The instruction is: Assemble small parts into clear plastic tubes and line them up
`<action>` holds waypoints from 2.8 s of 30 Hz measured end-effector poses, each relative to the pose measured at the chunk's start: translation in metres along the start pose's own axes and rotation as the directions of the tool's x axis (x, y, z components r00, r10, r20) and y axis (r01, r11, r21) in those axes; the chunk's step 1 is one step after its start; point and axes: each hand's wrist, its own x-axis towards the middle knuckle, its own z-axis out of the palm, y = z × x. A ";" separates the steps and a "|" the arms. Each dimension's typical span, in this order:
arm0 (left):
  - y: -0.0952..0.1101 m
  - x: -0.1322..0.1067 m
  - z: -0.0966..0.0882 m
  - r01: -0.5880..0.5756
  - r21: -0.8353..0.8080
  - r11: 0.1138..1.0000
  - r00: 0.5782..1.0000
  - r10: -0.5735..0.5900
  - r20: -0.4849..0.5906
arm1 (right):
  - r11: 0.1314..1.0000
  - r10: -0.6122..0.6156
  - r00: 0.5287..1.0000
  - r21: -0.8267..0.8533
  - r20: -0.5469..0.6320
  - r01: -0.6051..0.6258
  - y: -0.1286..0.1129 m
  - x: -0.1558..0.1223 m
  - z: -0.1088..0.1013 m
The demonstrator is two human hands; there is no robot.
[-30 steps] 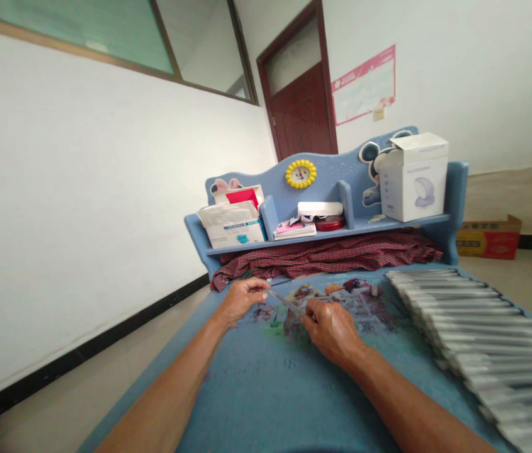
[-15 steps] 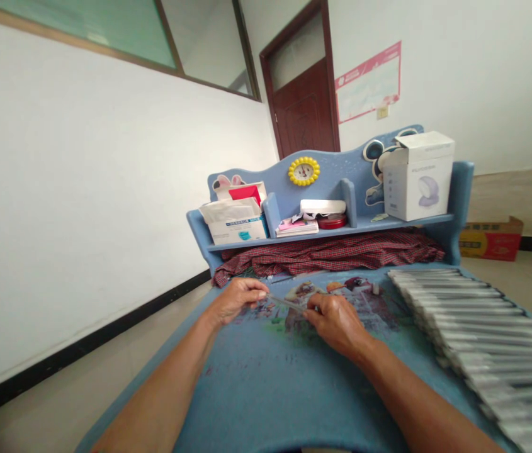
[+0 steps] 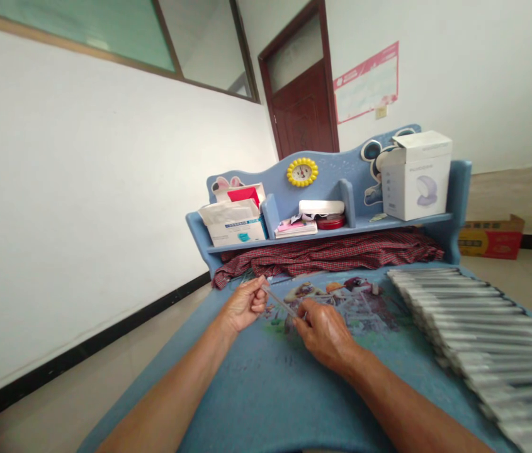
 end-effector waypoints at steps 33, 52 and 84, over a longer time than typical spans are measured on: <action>-0.010 -0.002 0.017 -0.073 0.152 0.986 0.996 0.079 -0.036 | 0.851 -0.085 0.995 -0.516 0.049 0.098 -0.013 -0.005 0.000; -0.002 0.003 0.003 0.046 0.602 0.797 0.993 -0.101 0.058 | 0.733 0.037 0.989 -0.677 0.143 0.070 -0.001 0.009 -0.029; 0.000 0.007 0.019 -0.093 0.874 0.477 0.966 -0.171 0.196 | 0.459 0.205 0.950 -0.880 0.237 0.121 0.022 -0.087 -0.200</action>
